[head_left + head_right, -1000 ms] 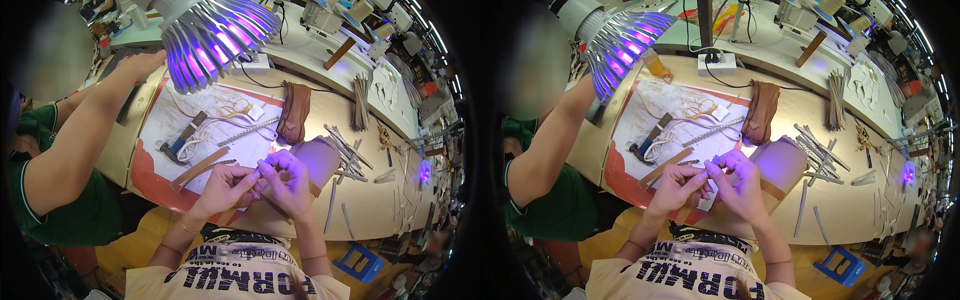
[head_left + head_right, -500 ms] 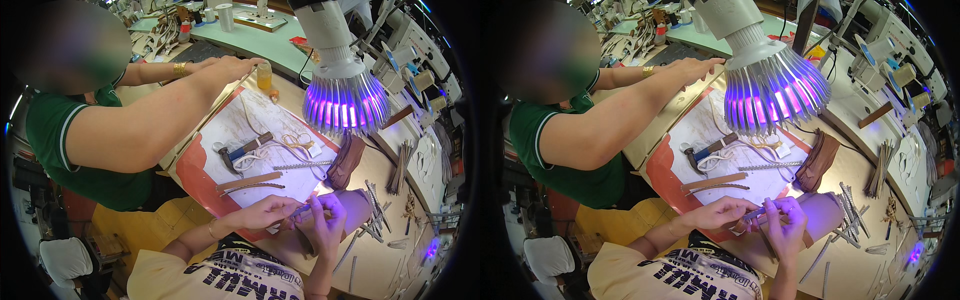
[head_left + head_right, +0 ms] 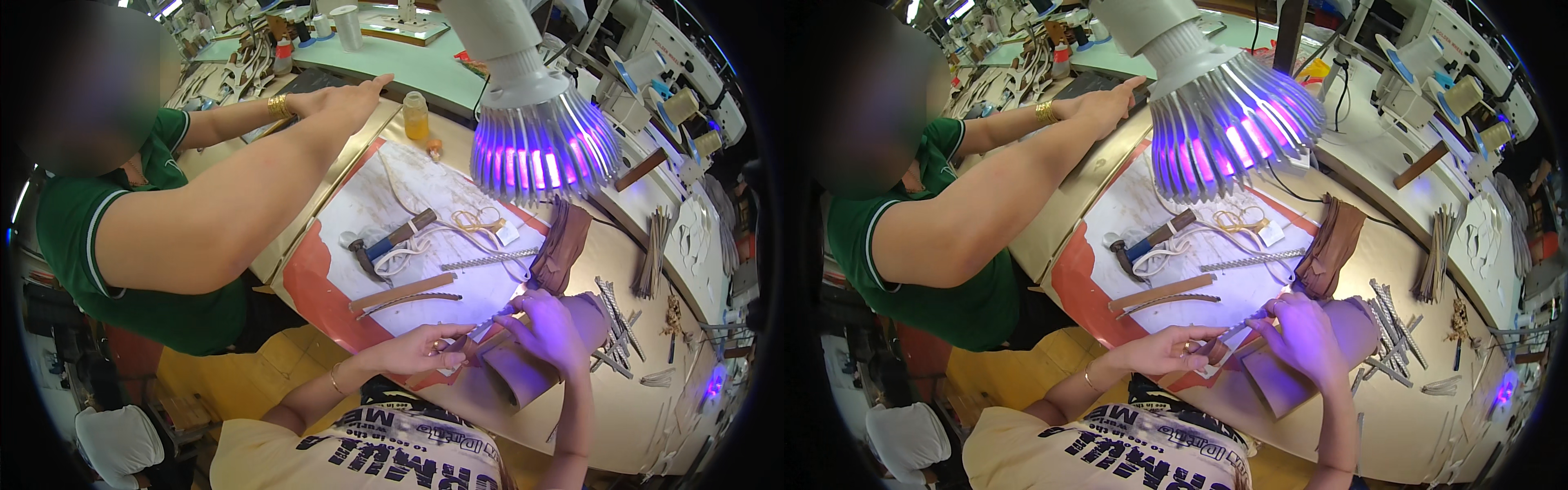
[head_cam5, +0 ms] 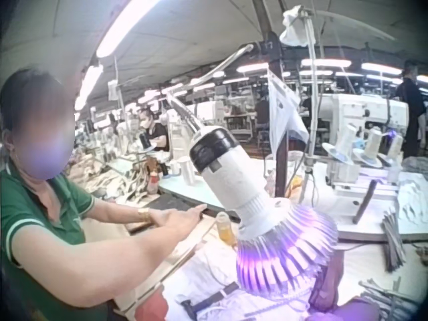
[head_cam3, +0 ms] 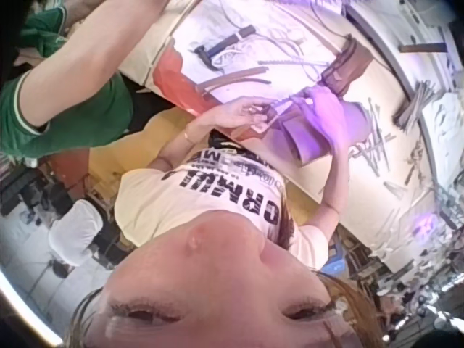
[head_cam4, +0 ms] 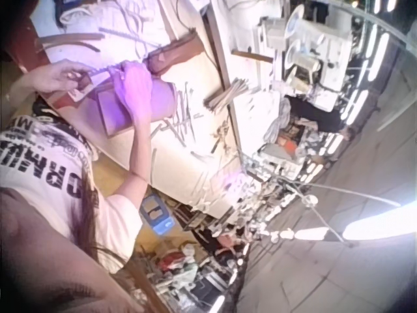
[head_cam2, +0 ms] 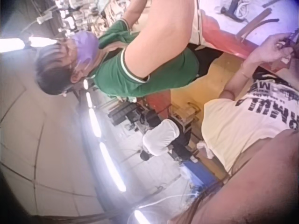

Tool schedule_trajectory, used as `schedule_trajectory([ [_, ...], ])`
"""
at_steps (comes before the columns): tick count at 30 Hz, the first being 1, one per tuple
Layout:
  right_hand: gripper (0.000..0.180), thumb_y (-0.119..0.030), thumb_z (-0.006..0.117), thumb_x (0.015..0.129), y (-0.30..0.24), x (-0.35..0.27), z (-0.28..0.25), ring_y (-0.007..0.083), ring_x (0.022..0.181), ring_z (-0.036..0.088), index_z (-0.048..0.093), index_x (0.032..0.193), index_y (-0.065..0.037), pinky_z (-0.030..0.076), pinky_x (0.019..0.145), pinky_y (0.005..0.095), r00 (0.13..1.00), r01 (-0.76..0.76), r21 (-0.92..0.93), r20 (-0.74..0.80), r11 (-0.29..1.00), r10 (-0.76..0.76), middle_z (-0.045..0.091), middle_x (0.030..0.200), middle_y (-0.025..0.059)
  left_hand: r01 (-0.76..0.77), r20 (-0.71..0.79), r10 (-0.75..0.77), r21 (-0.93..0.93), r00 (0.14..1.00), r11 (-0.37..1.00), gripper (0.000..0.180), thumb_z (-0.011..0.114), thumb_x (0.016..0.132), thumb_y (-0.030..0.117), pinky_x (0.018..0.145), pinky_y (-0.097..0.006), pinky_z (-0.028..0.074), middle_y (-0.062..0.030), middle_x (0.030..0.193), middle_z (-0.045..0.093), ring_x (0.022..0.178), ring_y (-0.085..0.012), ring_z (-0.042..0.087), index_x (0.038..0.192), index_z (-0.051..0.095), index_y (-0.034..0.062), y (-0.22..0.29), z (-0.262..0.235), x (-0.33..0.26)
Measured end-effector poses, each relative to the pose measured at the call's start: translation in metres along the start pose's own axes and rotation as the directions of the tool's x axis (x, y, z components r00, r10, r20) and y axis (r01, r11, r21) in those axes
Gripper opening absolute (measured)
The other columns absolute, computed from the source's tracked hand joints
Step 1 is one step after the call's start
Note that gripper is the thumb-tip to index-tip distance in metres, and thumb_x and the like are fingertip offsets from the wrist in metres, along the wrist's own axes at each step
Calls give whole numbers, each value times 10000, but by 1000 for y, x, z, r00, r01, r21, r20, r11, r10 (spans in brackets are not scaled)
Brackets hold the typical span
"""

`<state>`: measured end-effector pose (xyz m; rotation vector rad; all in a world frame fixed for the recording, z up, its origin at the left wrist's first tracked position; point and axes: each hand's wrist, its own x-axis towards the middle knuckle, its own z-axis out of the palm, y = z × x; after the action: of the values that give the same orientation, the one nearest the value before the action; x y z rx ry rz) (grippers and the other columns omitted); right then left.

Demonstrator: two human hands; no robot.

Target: The person assembles a braided strap by hand, aligning it with a cardboard form, applying glue from a bottle, and pressing the strap into place. They handle multiple strap pieces and a cardboard template on a workbench in a factory setting.

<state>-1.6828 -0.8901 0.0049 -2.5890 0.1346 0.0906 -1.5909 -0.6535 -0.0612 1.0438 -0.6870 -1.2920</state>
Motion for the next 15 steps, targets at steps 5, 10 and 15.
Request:
schedule_trajectory([
  [5,384,-374,667,845,8,24,-18,287,951,595,664,1021,-33,464,820,407,998,37,-312,54,949,-21,655,915,122,187,-199,-149,188,969,964,627,624,939,146,1015,-316,437,-130,1372,485,1205,-167,515,1458,315,-26,-2,-4,1],
  [10,407,-387,657,857,7,77,-36,322,965,626,658,1077,-45,485,846,438,981,122,-187,174,975,-89,671,961,160,29,-205,88,505,975,863,573,636,903,81,1042,-324,422,-171,1343,527,1223,-212,532,1411,395,-29,-3,3,6],
  [15,452,-431,651,853,5,156,-32,329,1026,624,659,1110,-60,492,870,434,950,178,-93,277,980,-146,672,1029,190,1,-313,265,648,912,762,420,623,886,18,1020,-315,444,-142,1260,589,1172,-193,566,1295,534,-12,0,3,5],
])
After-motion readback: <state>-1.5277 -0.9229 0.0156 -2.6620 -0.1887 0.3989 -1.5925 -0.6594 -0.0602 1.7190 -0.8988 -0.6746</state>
